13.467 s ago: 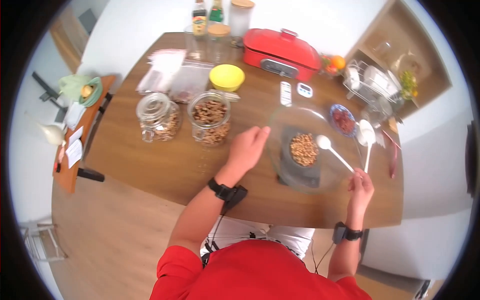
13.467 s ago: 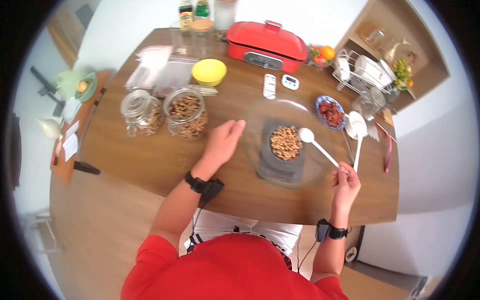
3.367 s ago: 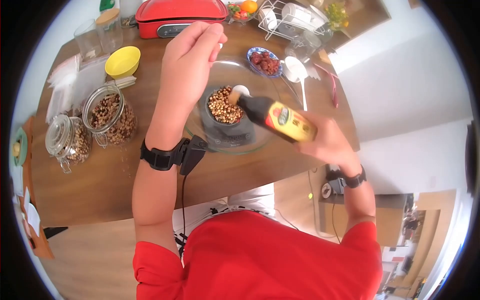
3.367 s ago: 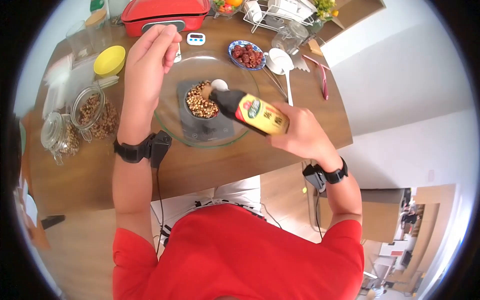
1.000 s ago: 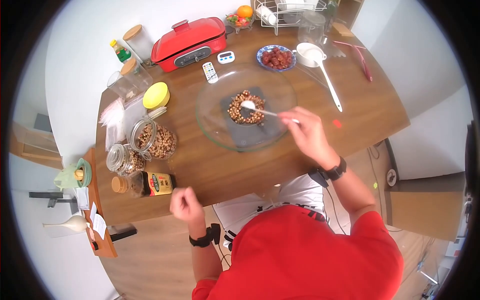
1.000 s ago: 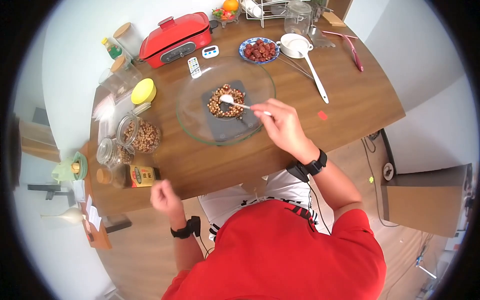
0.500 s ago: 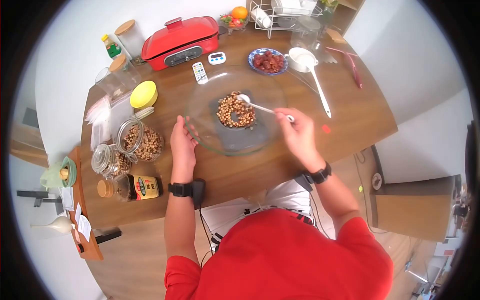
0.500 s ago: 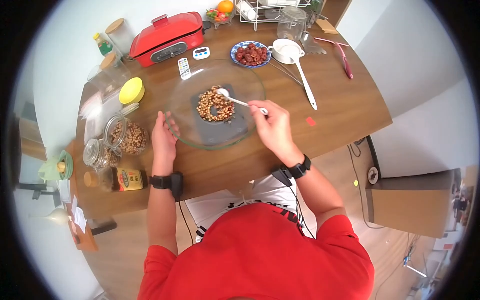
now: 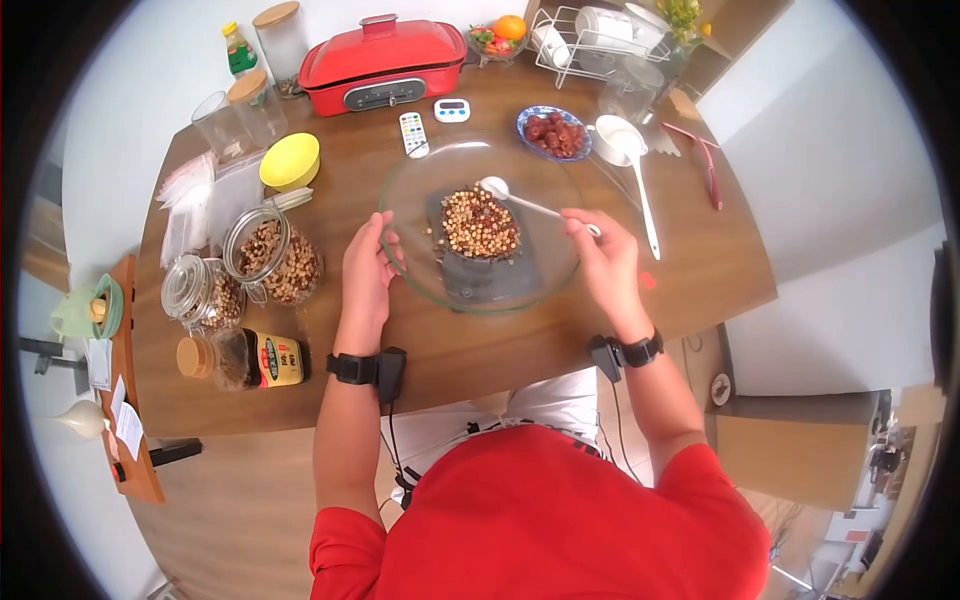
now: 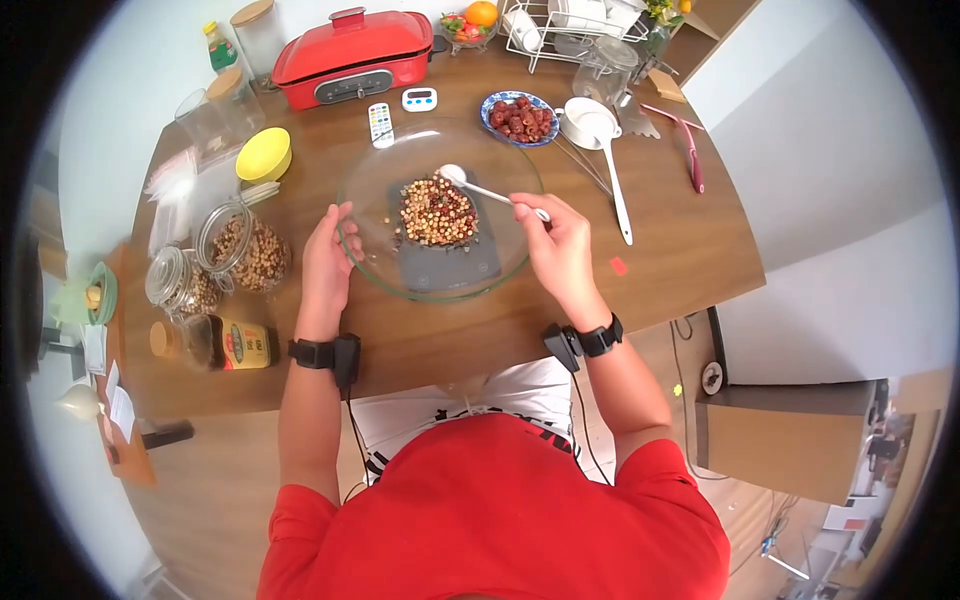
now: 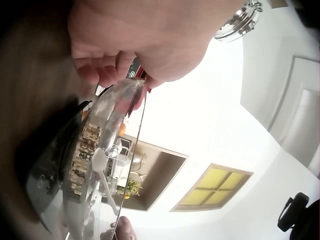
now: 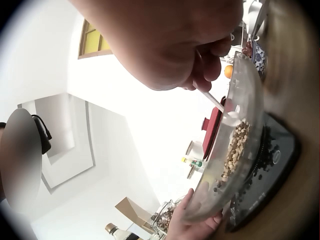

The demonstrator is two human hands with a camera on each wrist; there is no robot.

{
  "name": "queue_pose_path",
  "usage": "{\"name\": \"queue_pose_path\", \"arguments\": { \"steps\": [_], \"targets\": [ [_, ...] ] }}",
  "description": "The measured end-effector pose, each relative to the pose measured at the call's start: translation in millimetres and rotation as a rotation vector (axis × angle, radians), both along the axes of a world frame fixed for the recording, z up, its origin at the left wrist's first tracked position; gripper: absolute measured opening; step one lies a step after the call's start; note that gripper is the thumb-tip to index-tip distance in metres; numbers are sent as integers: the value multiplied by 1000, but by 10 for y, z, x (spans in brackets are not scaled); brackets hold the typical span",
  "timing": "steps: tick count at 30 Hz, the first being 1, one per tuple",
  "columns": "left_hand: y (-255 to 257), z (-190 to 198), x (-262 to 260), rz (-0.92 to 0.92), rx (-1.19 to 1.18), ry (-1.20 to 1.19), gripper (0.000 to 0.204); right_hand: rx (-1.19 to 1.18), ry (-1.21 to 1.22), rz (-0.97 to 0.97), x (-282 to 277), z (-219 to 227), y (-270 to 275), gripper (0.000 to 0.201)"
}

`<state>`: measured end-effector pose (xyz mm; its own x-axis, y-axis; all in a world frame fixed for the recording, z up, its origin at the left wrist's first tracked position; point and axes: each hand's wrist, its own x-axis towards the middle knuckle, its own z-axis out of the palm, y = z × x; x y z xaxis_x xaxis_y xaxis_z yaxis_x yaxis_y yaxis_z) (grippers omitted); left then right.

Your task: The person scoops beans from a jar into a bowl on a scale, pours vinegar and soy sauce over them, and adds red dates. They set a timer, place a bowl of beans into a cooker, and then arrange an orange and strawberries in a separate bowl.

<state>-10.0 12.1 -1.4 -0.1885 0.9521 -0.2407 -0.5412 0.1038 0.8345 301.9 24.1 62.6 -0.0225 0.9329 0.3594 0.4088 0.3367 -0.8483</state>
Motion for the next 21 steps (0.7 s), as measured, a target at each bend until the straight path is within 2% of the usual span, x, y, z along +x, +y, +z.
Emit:
{"name": "queue_pose_path", "arguments": {
  "steps": [1, 4, 8, 11, 15, 17, 19, 21],
  "targets": [
    [2, -16, -9, 1, 9, 11, 39, -85, 70, 43, -19, 0, 32, 17],
    [-8, -25, -13, -2, 17, 27, 41, -146, 71, 129, -25, 80, 32, 17],
    [1, -51, -25, -4, 21, 39, 40, -154, 82, 160, 126, 202, -191, 17],
    [-2, -50, -29, -12, 19, 39, 38, -137, -12, 158, 235, 360, -458, 16],
    [9, -41, -36, -6, 1, 39, 39, 1, -111, 283, 247, 321, -582, 13],
    [7, -55, -32, -17, 15, 52, 38, 45, -273, 215, 224, 277, -573, 13],
    [3, -53, -25, -11, 15, 52, 38, 22, -229, 168, 175, 307, -559, 14],
    [11, -41, -29, 5, 18, 50, 38, 23, -61, 13, 170, 294, -533, 15]
  ]
}}
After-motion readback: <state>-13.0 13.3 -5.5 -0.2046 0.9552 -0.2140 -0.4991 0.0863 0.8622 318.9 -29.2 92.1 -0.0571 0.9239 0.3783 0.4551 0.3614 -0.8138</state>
